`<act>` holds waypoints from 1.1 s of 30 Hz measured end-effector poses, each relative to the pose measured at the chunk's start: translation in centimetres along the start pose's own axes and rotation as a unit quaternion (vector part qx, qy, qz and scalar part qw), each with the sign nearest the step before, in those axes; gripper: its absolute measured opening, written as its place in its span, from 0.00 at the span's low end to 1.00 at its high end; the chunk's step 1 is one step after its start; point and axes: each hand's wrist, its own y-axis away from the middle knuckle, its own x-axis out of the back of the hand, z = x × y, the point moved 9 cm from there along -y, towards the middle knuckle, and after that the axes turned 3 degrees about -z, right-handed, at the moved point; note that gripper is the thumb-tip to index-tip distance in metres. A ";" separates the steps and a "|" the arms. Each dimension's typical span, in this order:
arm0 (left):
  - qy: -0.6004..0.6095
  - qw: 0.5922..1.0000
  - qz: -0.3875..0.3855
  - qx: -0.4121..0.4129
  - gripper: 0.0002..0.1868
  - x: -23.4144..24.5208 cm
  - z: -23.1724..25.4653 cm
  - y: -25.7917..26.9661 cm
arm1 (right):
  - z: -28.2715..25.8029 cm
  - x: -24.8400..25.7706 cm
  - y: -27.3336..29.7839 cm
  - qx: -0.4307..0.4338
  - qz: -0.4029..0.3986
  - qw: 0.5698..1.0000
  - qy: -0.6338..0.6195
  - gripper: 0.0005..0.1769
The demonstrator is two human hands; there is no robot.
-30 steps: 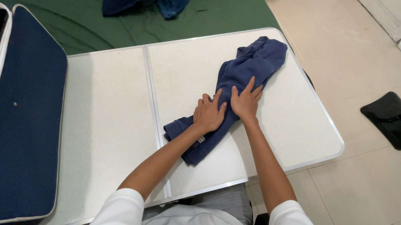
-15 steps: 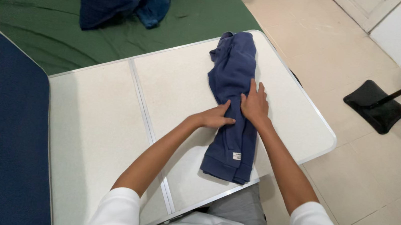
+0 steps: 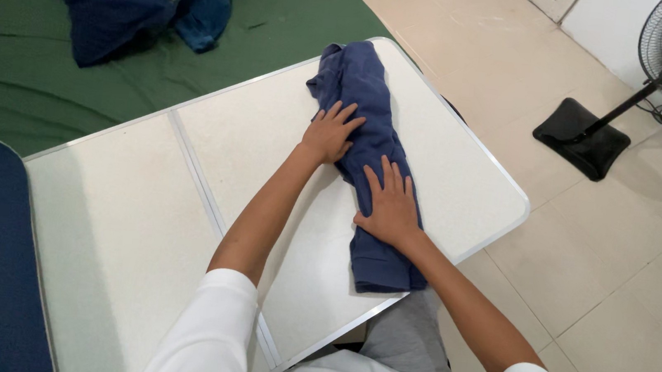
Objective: The person unzips a blue suitcase on a table and removes several items of clothing, including a blue shirt, a black t-shirt, a white jacket, and a tan t-shirt, placing them one by one onto the table surface.
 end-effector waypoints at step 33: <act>0.064 0.993 -0.035 0.090 0.38 -4.0 4.0 -16.3 | 21.4 5.7 -5.4 -0.039 -0.075 0.996 -0.009 0.54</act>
